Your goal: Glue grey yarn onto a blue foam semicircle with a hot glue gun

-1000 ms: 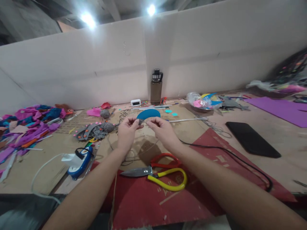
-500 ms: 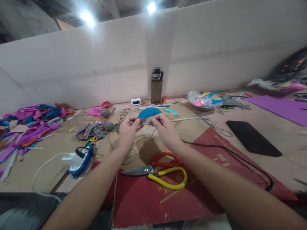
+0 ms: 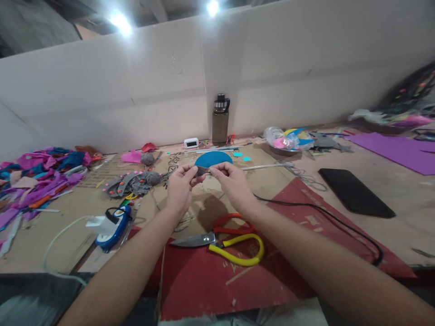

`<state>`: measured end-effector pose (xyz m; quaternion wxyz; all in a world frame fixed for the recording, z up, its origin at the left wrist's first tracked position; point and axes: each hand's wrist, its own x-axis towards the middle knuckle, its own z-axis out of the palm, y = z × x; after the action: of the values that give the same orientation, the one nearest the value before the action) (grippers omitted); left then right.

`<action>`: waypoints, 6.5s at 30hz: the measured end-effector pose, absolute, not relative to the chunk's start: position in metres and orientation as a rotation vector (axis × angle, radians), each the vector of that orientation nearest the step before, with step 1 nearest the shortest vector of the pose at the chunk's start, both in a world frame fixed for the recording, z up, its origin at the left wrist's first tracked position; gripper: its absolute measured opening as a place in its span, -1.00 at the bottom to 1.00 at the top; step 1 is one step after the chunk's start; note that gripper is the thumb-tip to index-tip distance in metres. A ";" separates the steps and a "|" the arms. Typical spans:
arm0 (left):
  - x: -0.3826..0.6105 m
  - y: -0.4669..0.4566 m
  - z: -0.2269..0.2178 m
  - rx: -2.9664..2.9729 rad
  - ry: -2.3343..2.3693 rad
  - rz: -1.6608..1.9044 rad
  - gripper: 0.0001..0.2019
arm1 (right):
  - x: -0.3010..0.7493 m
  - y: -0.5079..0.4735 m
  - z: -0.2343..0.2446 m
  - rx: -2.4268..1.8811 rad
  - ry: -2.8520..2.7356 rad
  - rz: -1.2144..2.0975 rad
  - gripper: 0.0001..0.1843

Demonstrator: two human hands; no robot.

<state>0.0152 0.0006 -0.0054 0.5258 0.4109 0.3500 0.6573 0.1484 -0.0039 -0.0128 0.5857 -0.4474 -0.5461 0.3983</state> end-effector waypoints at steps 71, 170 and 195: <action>-0.014 0.021 -0.015 1.328 0.949 1.597 -0.72 | 0.167 0.016 -0.018 -0.802 -0.929 1.384 -0.59; 0.024 -0.011 -0.022 1.903 1.302 1.472 -0.75 | 0.153 0.001 -0.022 -1.067 -1.305 0.757 -0.76; 0.022 0.000 -0.018 1.180 0.895 1.370 -0.84 | 0.154 -0.013 -0.020 -1.039 -1.674 0.536 -0.81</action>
<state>0.0215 0.0002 -0.0184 0.5330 0.4948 0.3755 0.5746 0.1543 -0.0131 -0.0198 0.5225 -0.4339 -0.6990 0.2238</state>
